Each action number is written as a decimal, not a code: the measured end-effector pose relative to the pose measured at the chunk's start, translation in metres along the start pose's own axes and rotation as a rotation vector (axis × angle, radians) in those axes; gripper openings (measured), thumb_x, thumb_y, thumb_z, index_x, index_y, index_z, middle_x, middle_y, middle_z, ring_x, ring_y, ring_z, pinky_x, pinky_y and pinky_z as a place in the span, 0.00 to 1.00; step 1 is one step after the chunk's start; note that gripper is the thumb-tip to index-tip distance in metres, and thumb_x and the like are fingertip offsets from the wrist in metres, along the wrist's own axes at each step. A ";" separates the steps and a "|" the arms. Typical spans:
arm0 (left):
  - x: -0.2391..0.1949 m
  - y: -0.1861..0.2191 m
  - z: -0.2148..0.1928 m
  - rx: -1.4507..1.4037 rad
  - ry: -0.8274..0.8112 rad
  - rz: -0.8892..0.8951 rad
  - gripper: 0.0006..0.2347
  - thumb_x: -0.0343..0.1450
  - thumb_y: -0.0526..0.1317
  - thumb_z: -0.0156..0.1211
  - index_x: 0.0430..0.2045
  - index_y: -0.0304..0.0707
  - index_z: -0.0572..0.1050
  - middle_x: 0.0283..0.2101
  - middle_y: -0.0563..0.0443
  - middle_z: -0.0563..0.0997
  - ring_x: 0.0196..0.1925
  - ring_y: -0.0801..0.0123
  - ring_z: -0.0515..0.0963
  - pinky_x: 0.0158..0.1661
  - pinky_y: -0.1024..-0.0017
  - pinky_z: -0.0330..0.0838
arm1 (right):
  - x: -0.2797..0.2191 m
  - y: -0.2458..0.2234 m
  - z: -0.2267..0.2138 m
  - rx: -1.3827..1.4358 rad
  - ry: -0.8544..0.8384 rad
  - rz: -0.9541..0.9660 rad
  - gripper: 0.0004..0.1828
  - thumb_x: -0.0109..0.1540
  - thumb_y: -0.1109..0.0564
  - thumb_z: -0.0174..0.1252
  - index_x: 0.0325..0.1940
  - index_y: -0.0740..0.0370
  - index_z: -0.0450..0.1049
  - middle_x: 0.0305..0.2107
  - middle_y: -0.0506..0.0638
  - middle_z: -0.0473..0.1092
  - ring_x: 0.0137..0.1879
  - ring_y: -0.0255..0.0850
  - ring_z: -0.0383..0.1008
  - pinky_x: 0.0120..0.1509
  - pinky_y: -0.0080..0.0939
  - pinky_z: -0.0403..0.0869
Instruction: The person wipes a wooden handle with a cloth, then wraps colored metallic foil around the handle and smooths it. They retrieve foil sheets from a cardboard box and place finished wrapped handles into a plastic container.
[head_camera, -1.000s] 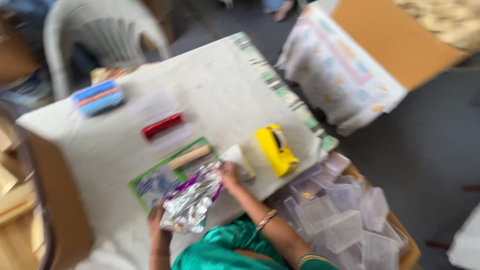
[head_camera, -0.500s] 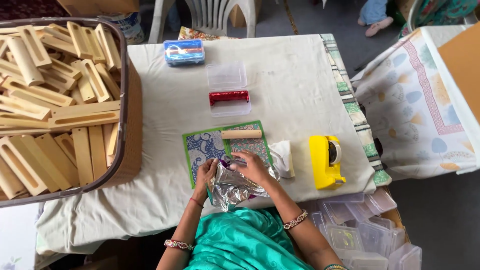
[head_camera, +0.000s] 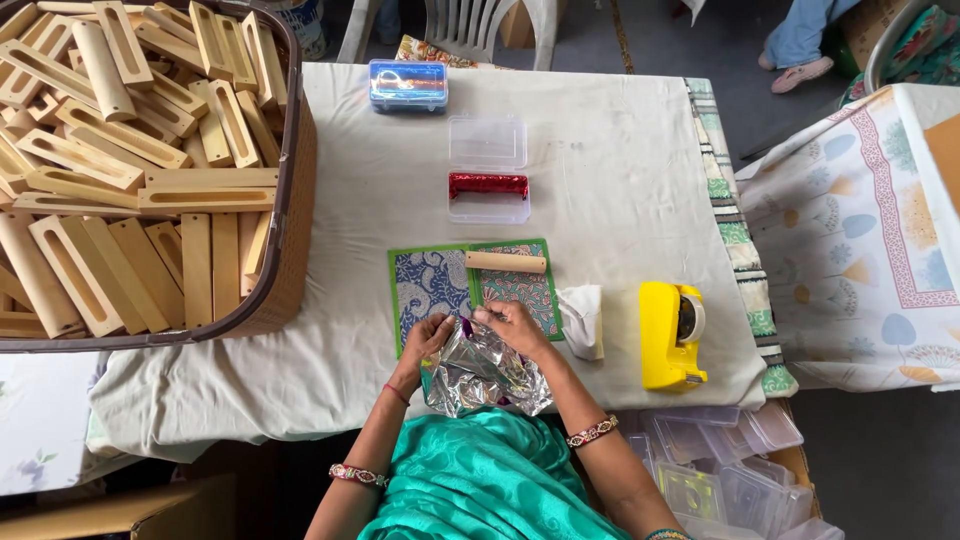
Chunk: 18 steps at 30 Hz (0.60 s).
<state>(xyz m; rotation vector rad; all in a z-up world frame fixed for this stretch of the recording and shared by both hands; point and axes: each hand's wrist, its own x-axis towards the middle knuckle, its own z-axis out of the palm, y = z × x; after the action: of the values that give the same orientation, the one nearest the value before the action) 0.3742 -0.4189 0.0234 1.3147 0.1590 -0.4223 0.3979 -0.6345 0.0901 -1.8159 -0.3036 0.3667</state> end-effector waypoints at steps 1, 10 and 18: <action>-0.003 0.004 0.002 0.000 0.000 0.001 0.13 0.77 0.44 0.55 0.27 0.34 0.76 0.23 0.63 0.73 0.23 0.85 0.66 0.22 0.80 0.60 | 0.000 0.000 0.001 0.000 0.000 -0.001 0.17 0.67 0.47 0.58 0.41 0.63 0.83 0.32 0.45 0.80 0.40 0.30 0.77 0.48 0.35 0.76; -0.017 0.015 0.011 0.153 0.114 0.033 0.16 0.78 0.43 0.57 0.22 0.31 0.72 0.19 0.63 0.63 0.21 0.83 0.57 0.20 0.75 0.49 | 0.005 0.029 0.027 0.065 0.195 0.109 0.13 0.67 0.52 0.60 0.37 0.64 0.81 0.24 0.43 0.75 0.32 0.27 0.68 0.36 0.33 0.70; -0.008 -0.006 0.006 0.391 0.236 0.128 0.19 0.77 0.45 0.60 0.18 0.30 0.71 0.17 0.59 0.60 0.21 0.81 0.56 0.21 0.74 0.50 | 0.017 0.073 0.036 0.103 0.323 0.070 0.10 0.66 0.56 0.61 0.35 0.65 0.81 0.25 0.43 0.76 0.32 0.26 0.70 0.36 0.32 0.70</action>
<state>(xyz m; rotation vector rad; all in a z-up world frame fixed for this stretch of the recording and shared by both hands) 0.3639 -0.4236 0.0227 1.7492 0.1947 -0.1916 0.4001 -0.6160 0.0094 -1.7540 0.0037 0.1309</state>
